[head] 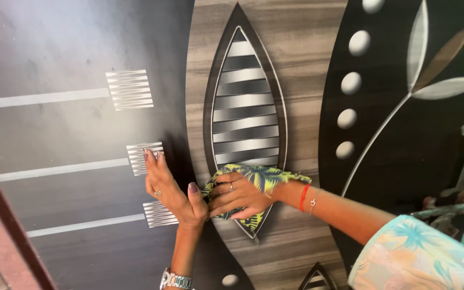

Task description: The person wipes the surface of a dark-colored door with a patterned cloth. They repeatedly rub the cloth over the door's decorative elements and flat areas, moving the cloth in various directions to clean the surface.

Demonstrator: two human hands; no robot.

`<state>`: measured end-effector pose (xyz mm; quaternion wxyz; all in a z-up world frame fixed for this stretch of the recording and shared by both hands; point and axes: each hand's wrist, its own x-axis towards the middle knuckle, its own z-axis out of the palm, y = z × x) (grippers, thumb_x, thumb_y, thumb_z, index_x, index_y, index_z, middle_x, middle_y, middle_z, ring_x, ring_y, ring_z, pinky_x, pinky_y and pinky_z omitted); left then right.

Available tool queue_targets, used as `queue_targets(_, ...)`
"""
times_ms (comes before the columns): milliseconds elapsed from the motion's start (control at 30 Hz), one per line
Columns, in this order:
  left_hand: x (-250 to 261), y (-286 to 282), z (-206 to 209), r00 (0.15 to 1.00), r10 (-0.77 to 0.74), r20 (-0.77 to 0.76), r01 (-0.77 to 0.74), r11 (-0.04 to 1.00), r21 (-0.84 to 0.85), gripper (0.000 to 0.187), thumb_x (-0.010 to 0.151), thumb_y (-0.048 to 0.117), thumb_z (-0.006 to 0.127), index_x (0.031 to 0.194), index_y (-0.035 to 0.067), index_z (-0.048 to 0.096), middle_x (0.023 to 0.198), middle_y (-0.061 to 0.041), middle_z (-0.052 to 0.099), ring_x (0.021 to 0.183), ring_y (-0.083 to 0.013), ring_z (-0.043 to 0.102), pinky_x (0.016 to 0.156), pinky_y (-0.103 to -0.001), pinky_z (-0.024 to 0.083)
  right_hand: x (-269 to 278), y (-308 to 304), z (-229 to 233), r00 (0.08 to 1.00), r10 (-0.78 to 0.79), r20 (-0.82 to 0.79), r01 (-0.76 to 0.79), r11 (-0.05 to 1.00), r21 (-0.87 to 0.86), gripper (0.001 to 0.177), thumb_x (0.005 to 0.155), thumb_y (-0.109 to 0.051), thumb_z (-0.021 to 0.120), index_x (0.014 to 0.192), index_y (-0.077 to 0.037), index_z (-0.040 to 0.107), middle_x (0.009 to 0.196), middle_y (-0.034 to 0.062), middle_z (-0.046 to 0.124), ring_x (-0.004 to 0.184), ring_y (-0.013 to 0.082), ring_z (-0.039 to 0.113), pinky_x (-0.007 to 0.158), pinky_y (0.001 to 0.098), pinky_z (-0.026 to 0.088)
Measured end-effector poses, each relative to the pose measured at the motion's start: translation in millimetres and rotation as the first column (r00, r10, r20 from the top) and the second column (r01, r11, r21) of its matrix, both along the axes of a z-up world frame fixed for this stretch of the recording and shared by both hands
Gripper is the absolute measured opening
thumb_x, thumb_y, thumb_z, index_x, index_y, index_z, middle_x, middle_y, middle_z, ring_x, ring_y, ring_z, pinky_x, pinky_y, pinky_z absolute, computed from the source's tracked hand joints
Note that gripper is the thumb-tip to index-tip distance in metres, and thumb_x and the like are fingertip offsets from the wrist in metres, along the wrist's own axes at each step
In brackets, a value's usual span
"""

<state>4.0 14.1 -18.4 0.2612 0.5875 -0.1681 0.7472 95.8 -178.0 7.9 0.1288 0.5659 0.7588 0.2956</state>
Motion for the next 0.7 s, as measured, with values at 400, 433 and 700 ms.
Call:
queue_targets(400,32.4,12.2,-26.9,0.978,0.169,0.118,-0.197,0.934,0.297,0.071,0.097,0.045,0.049,0.149,-0.002,0.044,0.154,-0.023,0.046,0.144,-0.0452,0.045,0.117,-0.055,0.032,-67.3,61.5,82.1,0.953,-0.283,-0.112,0.278,0.663,0.695,0.060,0.109,-0.047,0.043,0.162,-0.021,0.030,0.167,0.0021,0.037,0.155,0.0247,0.026,0.126,0.0484,0.013)
queue_targets(433,35.4,11.6,-28.0,0.979,0.156,0.134,-0.191,0.931,0.310,0.070,0.098,0.044,0.050,0.149,-0.002,0.044,0.154,-0.025,0.045,0.144,-0.0478,0.045,0.116,-0.058,0.033,-77.3,70.6,80.4,0.962,-0.211,-0.172,0.270,0.658,0.703,0.063,0.109,-0.044,0.043,0.163,-0.019,0.024,0.169,0.0029,0.033,0.158,0.0263,0.023,0.126,0.0485,0.011)
queue_targets(700,27.1,6.3,-15.7,0.989,0.141,0.041,-0.147,0.947,0.286,0.066,0.101,0.044,0.051,0.155,0.007,0.043,0.165,-0.026,0.033,0.153,-0.0591,0.027,0.117,-0.065,0.036,-99.6,44.2,87.2,0.290,0.386,-0.876,0.224,0.862,0.454,0.067,0.103,-0.009,0.050,0.162,-0.008,0.020,0.163,0.0108,0.043,0.150,0.0220,0.042,0.121,0.0360,0.036)
